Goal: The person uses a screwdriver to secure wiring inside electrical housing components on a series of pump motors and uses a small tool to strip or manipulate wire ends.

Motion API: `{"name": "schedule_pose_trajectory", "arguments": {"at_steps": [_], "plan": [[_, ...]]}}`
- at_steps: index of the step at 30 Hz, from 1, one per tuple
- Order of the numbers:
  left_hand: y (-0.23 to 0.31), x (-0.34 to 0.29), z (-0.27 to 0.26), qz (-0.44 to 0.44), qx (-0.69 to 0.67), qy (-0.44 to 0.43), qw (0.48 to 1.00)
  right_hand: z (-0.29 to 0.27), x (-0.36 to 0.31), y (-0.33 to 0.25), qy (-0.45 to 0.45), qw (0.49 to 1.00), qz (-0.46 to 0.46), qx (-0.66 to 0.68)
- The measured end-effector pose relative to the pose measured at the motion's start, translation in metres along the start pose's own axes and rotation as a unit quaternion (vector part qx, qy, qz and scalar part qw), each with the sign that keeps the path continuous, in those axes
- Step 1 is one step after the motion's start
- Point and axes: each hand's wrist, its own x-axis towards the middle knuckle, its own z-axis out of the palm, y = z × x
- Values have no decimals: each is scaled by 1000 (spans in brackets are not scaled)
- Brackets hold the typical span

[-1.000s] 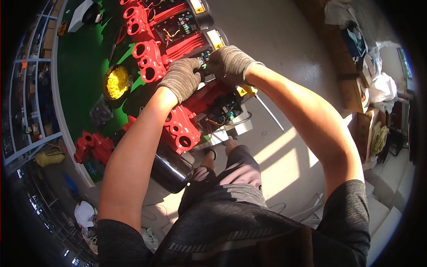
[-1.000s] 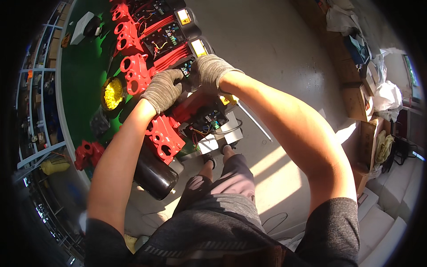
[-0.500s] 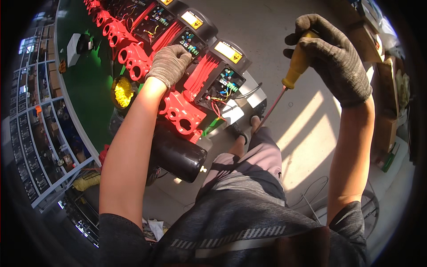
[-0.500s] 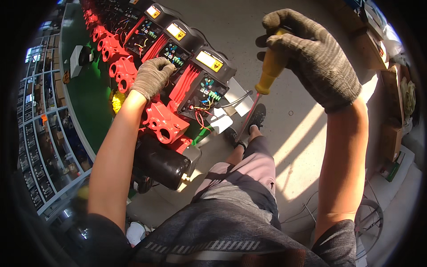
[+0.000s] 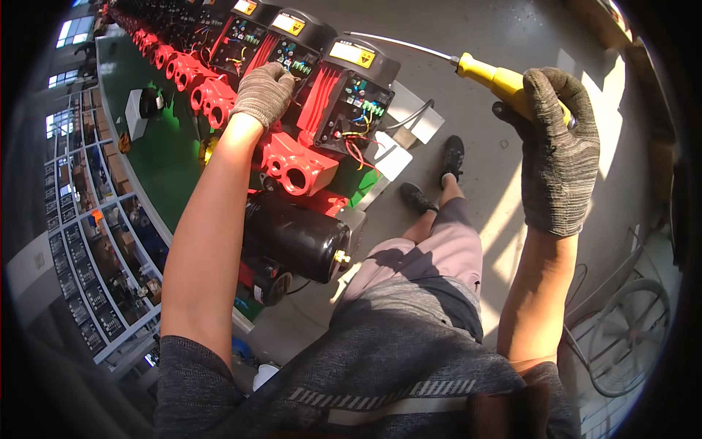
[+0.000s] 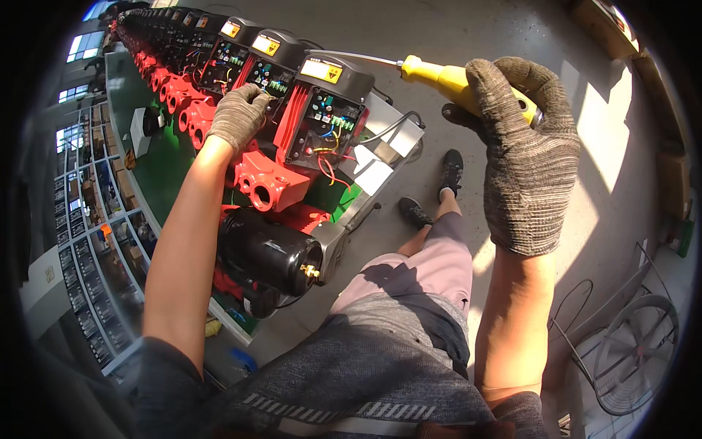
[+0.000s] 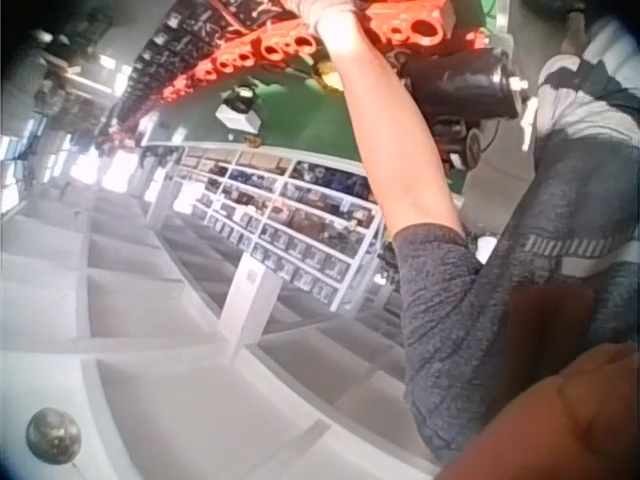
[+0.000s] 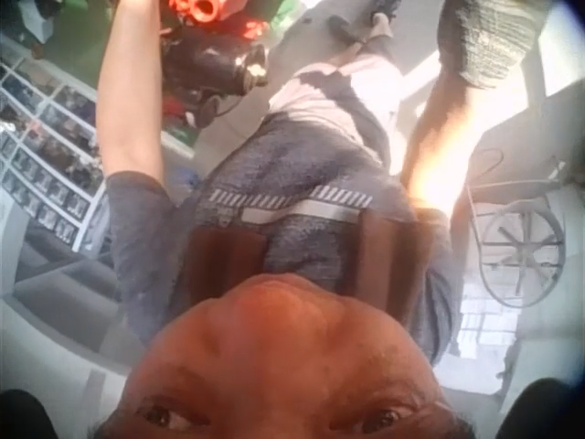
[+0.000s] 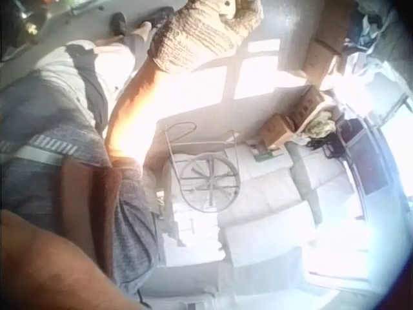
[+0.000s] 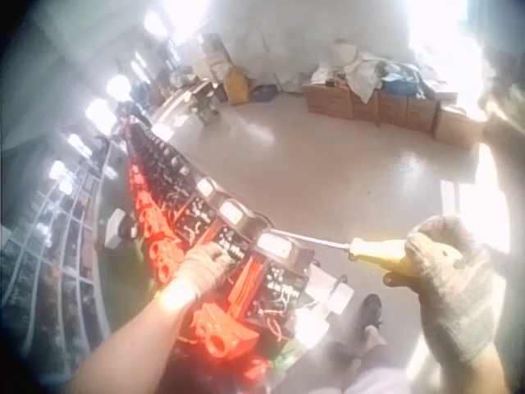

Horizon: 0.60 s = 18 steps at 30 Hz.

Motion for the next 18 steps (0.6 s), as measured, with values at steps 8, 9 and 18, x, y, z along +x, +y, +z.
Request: {"name": "schedule_pose_trajectory", "arguments": {"at_steps": [8, 9, 18], "plan": [[17, -2, -11, -54, 27, -63, 996, 53, -29, 19, -1, 999, -31, -19], [15, -1, -10, -55, 27, -65, 996, 56, -31, 23, -3, 999, -39, -31], [23, 4, -12, -2, 142, -30, 989, 64, -28, 32, -21, 998, -61, -29]]}}
